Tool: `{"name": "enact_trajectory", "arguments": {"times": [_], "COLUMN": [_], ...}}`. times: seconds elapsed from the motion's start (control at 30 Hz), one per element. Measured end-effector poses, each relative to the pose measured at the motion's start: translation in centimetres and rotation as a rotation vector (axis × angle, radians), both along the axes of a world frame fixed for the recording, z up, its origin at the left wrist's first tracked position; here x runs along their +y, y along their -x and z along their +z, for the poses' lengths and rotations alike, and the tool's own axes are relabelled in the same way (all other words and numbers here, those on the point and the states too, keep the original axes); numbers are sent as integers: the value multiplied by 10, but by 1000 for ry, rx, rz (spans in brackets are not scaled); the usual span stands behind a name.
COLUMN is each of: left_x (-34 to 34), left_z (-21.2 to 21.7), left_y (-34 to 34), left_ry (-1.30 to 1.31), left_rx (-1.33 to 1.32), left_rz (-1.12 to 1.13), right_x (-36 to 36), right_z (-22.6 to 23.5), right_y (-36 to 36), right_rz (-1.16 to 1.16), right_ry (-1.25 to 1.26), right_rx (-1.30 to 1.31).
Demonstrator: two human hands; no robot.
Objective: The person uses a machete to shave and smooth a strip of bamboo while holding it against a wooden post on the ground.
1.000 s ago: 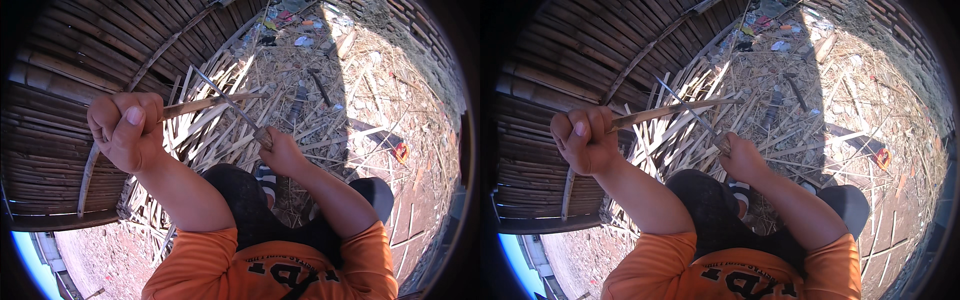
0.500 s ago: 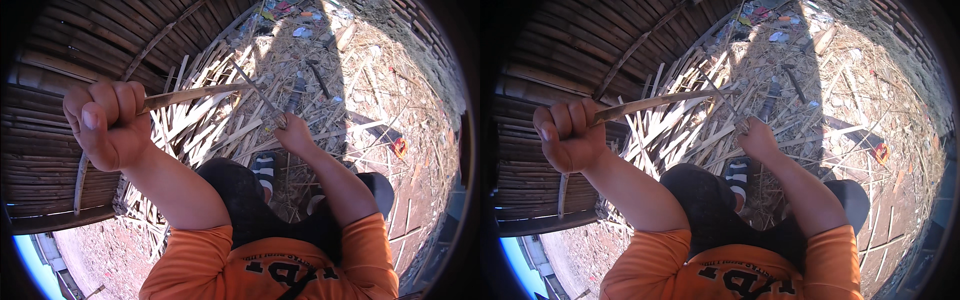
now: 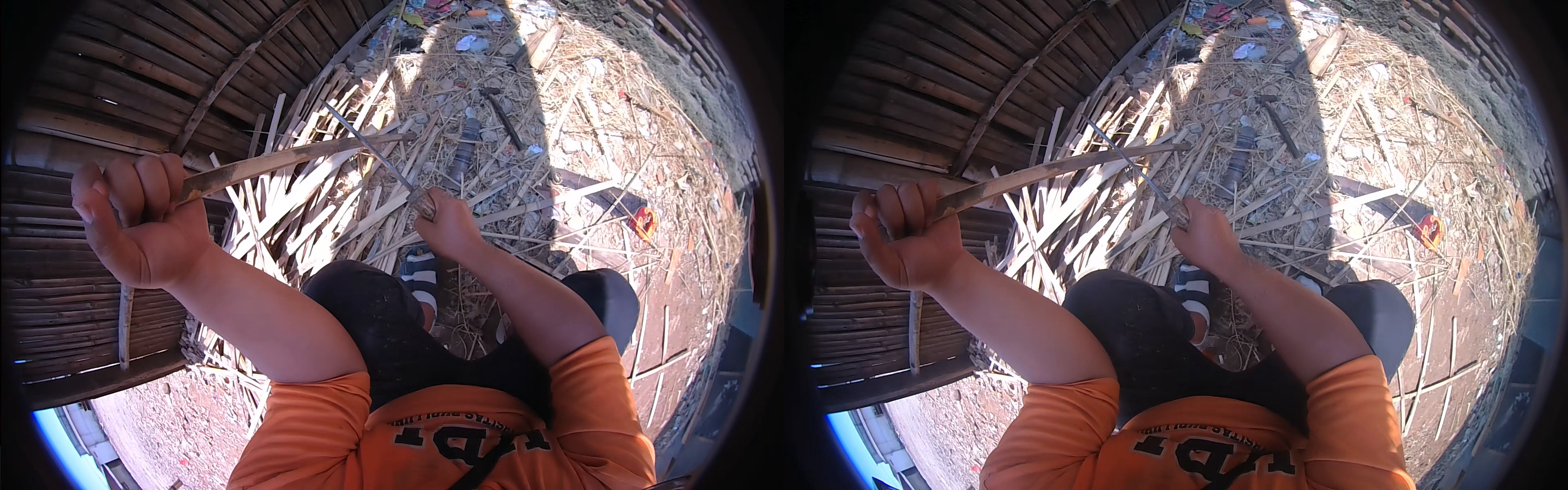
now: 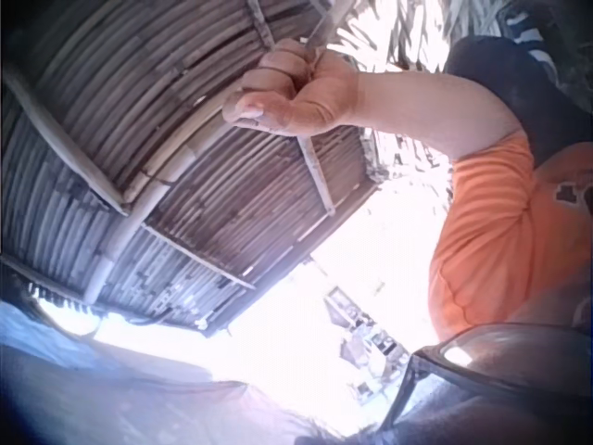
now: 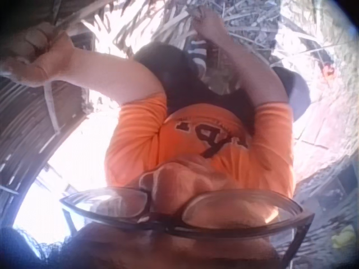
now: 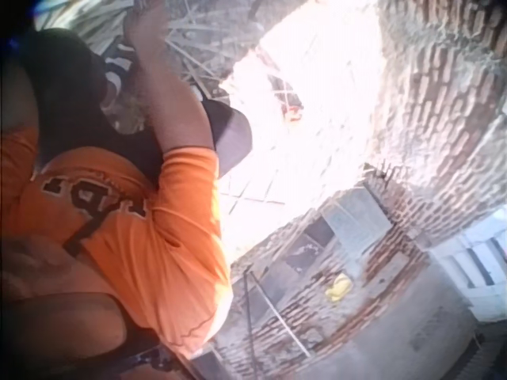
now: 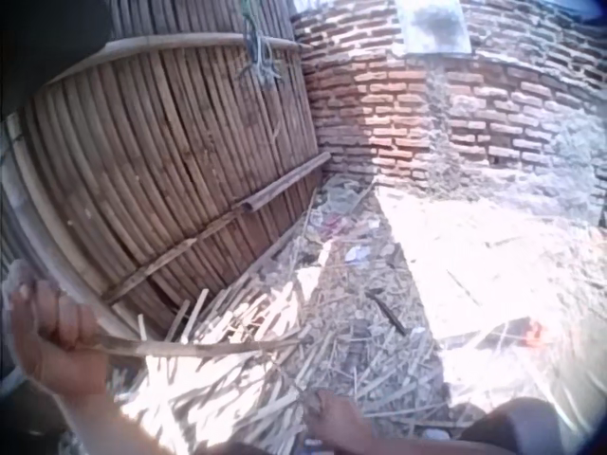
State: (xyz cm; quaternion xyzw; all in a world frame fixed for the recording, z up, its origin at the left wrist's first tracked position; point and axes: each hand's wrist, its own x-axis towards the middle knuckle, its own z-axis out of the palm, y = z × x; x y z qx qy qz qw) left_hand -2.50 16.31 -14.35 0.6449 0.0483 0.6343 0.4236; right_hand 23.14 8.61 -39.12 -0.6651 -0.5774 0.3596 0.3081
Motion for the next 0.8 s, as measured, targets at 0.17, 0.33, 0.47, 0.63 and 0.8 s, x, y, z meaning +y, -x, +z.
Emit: {"name": "enact_trajectory", "arguments": {"times": [0.17, 0.33, 0.47, 0.63, 0.8], "left_x": [-6, -5, 4, 2, 2], "left_z": [2, 0, -5, -1, 4], "left_y": [-13, 0, 15, 14, 7], "left_ry": [79, 32, 66, 73, 82], "left_rx": [-27, 43, -75, -58, -49], "left_rz": [68, -118, -242, -118, -84], "right_x": [36, 46, 47, 59, 46], "right_z": [47, -14, -99, -42, -60], "right_y": [11, 14, -29, -9, 22], "right_rz": [76, 123, -45, 84, 117], "right_ry": [-306, -86, 30, -103, -189], "right_rx": [200, 168, -58, 102, 233]}}
